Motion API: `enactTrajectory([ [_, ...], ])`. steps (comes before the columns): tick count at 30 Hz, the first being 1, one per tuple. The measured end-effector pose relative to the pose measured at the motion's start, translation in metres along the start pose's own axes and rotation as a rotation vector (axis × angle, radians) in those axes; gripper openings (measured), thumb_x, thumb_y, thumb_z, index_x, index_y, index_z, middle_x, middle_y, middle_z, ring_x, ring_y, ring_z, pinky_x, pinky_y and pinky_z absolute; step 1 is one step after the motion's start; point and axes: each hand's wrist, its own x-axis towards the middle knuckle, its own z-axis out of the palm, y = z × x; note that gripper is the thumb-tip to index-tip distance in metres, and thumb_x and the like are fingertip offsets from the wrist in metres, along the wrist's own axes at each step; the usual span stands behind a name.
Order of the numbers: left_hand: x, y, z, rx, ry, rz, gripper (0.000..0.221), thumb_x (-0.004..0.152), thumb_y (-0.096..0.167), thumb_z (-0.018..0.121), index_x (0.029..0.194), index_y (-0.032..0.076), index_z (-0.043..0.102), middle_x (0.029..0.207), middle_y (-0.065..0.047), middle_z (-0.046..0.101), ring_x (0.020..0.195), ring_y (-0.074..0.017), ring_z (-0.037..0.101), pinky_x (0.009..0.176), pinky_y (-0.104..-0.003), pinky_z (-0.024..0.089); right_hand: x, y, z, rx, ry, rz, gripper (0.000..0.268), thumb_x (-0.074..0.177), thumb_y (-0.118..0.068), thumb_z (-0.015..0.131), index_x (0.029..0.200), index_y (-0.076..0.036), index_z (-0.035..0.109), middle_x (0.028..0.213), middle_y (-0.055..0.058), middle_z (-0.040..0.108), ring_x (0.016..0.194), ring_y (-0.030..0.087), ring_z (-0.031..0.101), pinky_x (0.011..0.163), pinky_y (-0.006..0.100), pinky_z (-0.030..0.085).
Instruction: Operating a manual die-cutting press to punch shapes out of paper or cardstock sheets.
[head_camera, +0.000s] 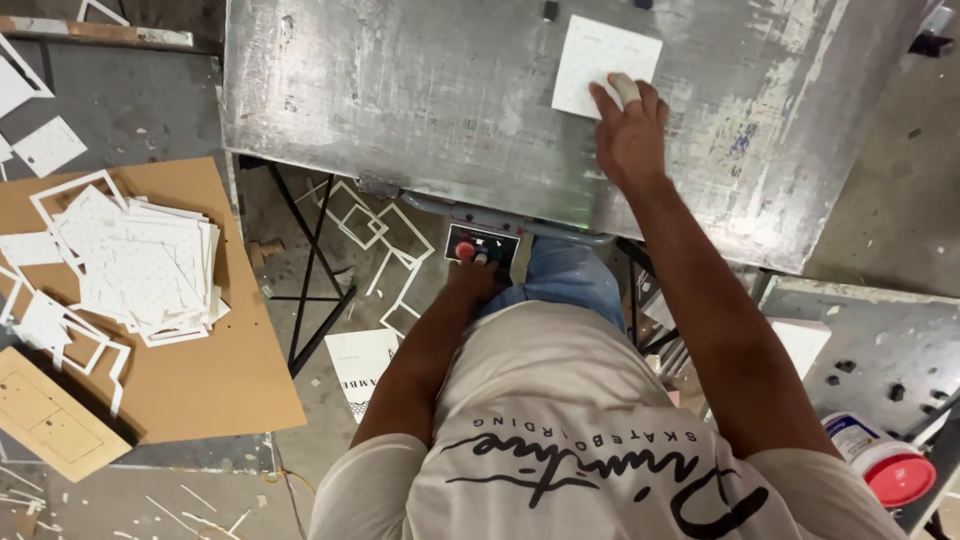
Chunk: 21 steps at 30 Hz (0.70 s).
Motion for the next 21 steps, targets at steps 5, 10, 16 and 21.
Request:
enactTrajectory([
  [5, -0.001, 0.001, 0.0, -0.043, -0.034, -0.071, 0.078, 0.092, 0.064, 0.057, 0.157, 0.026, 0.038, 0.16, -0.008, 0.04, 0.147, -0.0389, 0.036, 0.109, -0.066, 0.036, 0.033, 0.012, 0.013, 0.027, -0.014, -0.086, 0.053, 0.093, 0.004, 0.064, 0.144, -0.009, 0.066, 0.153, 0.015, 0.049, 0.136, 0.04, 0.043, 0.108, 0.056, 0.037],
  [10, 0.002, 0.0, 0.002, -0.093, -0.046, -0.091, 0.083, 0.09, 0.066, 0.058, 0.159, 0.026, 0.035, 0.159, -0.008, 0.041, 0.148, -0.0372, 0.036, 0.11, -0.065, 0.036, 0.038, 0.014, 0.014, 0.04, -0.011, -0.065, 0.058, 0.085, 0.005, 0.065, 0.142, -0.009, 0.067, 0.15, 0.014, 0.049, 0.136, 0.04, 0.042, 0.109, 0.056, 0.035],
  [16, -0.002, 0.007, -0.007, -0.091, -0.059, -0.107, 0.083, 0.092, 0.065, 0.057, 0.16, 0.026, 0.033, 0.159, -0.007, 0.041, 0.147, -0.0351, 0.037, 0.111, -0.062, 0.035, 0.037, 0.022, 0.02, 0.075, -0.034, -0.051, 0.058, 0.086, 0.006, 0.064, 0.141, -0.01, 0.067, 0.154, 0.014, 0.046, 0.139, 0.038, 0.041, 0.11, 0.056, 0.035],
  [21, 0.001, 0.011, -0.002, -0.064, -0.037, -0.122, 0.081, 0.093, 0.063, 0.056, 0.161, 0.025, 0.034, 0.158, -0.006, 0.044, 0.147, -0.0348, 0.038, 0.112, -0.061, 0.035, 0.042, 0.015, 0.016, 0.019, -0.108, 0.028, 0.063, 0.085, -0.002, 0.066, 0.147, -0.012, 0.065, 0.16, 0.014, 0.043, 0.142, 0.036, 0.04, 0.105, 0.057, 0.032],
])
